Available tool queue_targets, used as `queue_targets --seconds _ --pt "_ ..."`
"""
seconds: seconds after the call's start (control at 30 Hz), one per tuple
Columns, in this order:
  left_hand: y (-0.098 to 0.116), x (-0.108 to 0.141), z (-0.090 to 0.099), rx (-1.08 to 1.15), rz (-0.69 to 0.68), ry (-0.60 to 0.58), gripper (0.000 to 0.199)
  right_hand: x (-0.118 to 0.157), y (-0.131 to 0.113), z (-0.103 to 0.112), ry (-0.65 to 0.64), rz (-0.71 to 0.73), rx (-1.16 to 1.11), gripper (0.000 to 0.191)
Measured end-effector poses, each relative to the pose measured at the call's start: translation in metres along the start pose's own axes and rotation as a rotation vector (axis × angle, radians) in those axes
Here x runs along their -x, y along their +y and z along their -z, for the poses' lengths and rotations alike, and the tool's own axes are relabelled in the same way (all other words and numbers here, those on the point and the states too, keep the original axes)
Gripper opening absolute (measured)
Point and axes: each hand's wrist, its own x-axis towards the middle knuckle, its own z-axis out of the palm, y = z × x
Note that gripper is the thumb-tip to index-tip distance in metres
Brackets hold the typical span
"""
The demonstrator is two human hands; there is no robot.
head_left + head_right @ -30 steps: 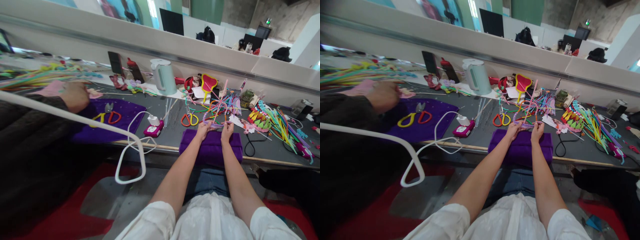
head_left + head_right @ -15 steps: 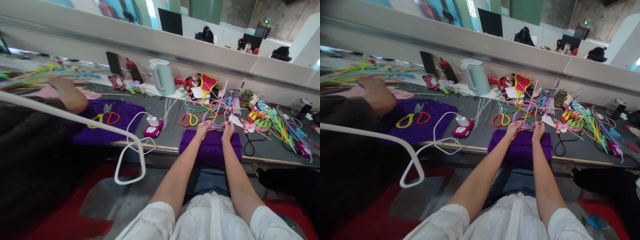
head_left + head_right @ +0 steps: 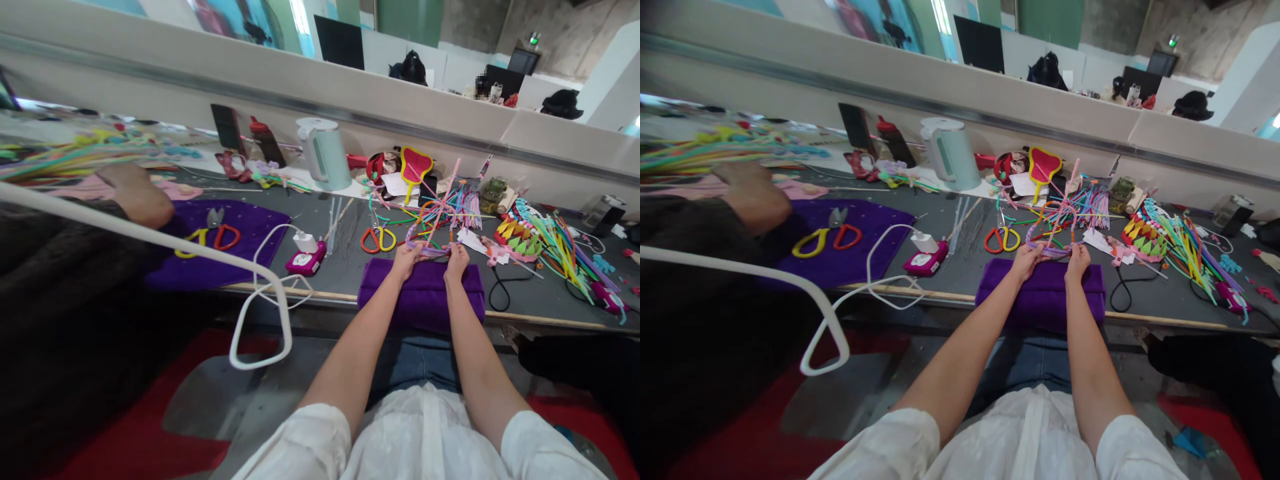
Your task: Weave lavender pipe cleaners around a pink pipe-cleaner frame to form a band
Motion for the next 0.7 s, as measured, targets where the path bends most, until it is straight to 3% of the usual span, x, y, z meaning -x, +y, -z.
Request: queue_targets --seconds 0.4,0.5,0.7 --pt "0.001 0.001 0.0 0.007 0.002 -0.006 0.042 0.002 -0.001 -0.001 -0.005 -0.015 -0.071 0.024" --pt "0.001 0.0 0.0 0.043 -0.013 0.007 0.042 0.006 -0.003 -0.002 0.013 0.046 0.036 0.029" --pt "0.001 0.0 -0.001 0.041 -0.031 0.004 0.041 0.016 -0.01 -0.002 0.071 0.315 0.436 0.025"
